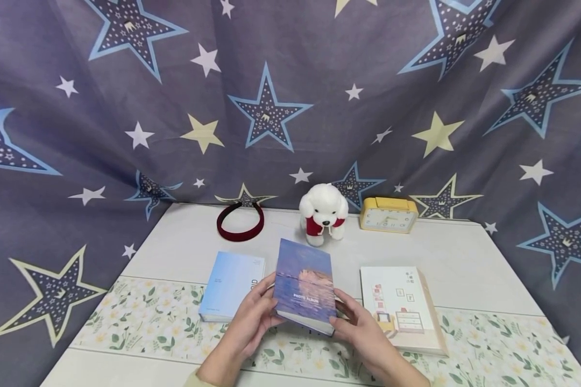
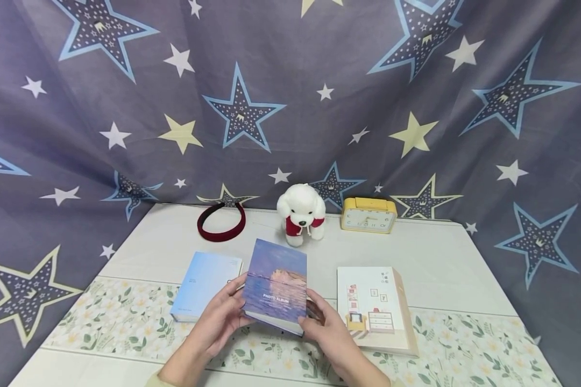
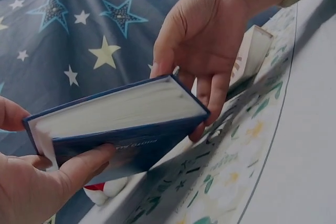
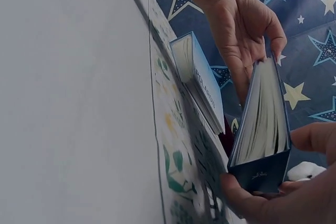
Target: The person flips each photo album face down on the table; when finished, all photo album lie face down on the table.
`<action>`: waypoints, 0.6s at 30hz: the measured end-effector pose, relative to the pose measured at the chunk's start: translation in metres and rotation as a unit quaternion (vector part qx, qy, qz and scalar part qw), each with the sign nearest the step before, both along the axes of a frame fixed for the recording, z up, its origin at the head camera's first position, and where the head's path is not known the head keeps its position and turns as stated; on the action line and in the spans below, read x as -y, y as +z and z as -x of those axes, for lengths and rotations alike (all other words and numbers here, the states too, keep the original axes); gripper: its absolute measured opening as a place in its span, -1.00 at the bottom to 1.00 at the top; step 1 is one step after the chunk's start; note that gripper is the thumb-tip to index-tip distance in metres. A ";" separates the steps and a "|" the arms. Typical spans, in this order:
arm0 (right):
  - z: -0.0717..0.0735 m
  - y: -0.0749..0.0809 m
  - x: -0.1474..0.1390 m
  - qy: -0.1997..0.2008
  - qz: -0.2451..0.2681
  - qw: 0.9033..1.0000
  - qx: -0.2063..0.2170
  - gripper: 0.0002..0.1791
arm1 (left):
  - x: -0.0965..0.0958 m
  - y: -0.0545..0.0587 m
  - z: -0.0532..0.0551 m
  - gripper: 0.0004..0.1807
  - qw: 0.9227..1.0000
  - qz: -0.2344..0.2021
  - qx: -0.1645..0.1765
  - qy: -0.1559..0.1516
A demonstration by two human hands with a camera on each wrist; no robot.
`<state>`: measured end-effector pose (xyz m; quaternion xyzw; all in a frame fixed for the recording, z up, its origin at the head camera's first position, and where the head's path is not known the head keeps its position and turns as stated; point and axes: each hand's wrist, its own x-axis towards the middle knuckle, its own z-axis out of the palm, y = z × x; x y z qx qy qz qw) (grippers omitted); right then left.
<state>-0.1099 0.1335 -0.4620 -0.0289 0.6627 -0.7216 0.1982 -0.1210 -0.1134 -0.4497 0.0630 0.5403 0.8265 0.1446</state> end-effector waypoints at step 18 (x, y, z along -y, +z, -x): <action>-0.001 0.001 -0.001 -0.012 -0.114 0.992 -0.054 -0.21 | 0.003 -0.016 0.003 -0.25 0.995 0.097 0.011 -0.035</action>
